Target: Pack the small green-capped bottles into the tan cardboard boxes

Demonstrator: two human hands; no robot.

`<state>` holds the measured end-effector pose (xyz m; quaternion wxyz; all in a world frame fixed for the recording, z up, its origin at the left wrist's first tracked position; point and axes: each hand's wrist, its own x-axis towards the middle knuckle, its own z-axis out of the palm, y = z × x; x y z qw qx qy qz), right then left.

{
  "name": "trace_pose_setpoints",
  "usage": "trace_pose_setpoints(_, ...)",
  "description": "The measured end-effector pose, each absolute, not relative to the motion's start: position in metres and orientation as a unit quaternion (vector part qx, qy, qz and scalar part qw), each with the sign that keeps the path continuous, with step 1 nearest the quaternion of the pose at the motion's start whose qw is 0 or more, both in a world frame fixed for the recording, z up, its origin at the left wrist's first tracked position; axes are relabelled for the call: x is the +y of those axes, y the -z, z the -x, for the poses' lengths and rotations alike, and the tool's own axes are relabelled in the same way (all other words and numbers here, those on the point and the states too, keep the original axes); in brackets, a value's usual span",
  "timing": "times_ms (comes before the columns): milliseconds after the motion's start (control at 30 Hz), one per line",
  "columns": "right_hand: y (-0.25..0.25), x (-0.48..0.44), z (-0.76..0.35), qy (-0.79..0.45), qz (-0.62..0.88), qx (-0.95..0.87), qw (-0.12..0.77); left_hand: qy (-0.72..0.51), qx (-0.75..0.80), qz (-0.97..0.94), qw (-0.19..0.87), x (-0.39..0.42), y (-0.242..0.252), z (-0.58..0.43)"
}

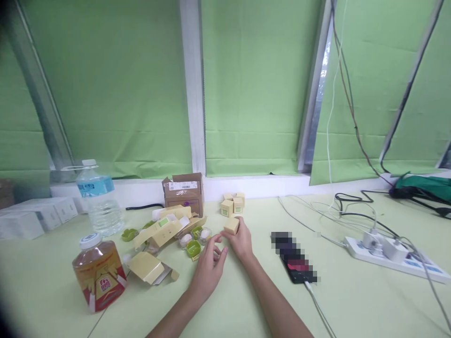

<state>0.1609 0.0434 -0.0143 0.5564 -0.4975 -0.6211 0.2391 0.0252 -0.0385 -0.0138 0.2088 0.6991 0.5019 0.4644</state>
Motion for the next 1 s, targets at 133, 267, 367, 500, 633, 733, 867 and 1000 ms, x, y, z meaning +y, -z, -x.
trace_pose_setpoints(133, 0.016, 0.01, -0.16, -0.178, 0.479, -0.712, 0.482, -0.49, 0.491, -0.695, 0.189, -0.038, 0.015, -0.027)
trace_pose_setpoints(267, 0.013, -0.001, -0.164, -0.081, 0.461, -0.776, 0.423, -0.494, 0.488, -0.696, 0.184, -0.035, 0.014, -0.025)
trace_pose_setpoints(367, 0.01, 0.003, -0.166, -0.082, 0.418, -0.812, 0.399, -0.502, 0.503, -0.668, 0.22, -0.03, 0.013, -0.021)
trace_pose_setpoints(500, 0.006, 0.009, -0.165, -0.106, 0.379, -0.824, 0.407, -0.495, 0.51, -0.66, 0.243, -0.026, 0.008, -0.014)
trace_pose_setpoints(633, 0.003, 0.011, -0.167, -0.083, 0.373, -0.832, 0.403, -0.486, 0.489, -0.673, 0.27, -0.026, 0.004, -0.01)
trace_pose_setpoints(733, 0.002, 0.012, -0.17, -0.039, 0.373, -0.843, 0.386, -0.485, 0.48, -0.674, 0.282, -0.024, 0.004, -0.006)
trace_pose_setpoints(867, 0.002, 0.013, -0.171, -0.002, 0.383, -0.852, 0.357, -0.463, 0.495, -0.701, 0.221, -0.023, 0.001, 0.0)
trace_pose_setpoints(1000, -0.002, 0.011, -0.172, 0.017, 0.397, -0.856, 0.33, -0.454, 0.498, -0.716, 0.183, -0.028, -0.005, 0.002)
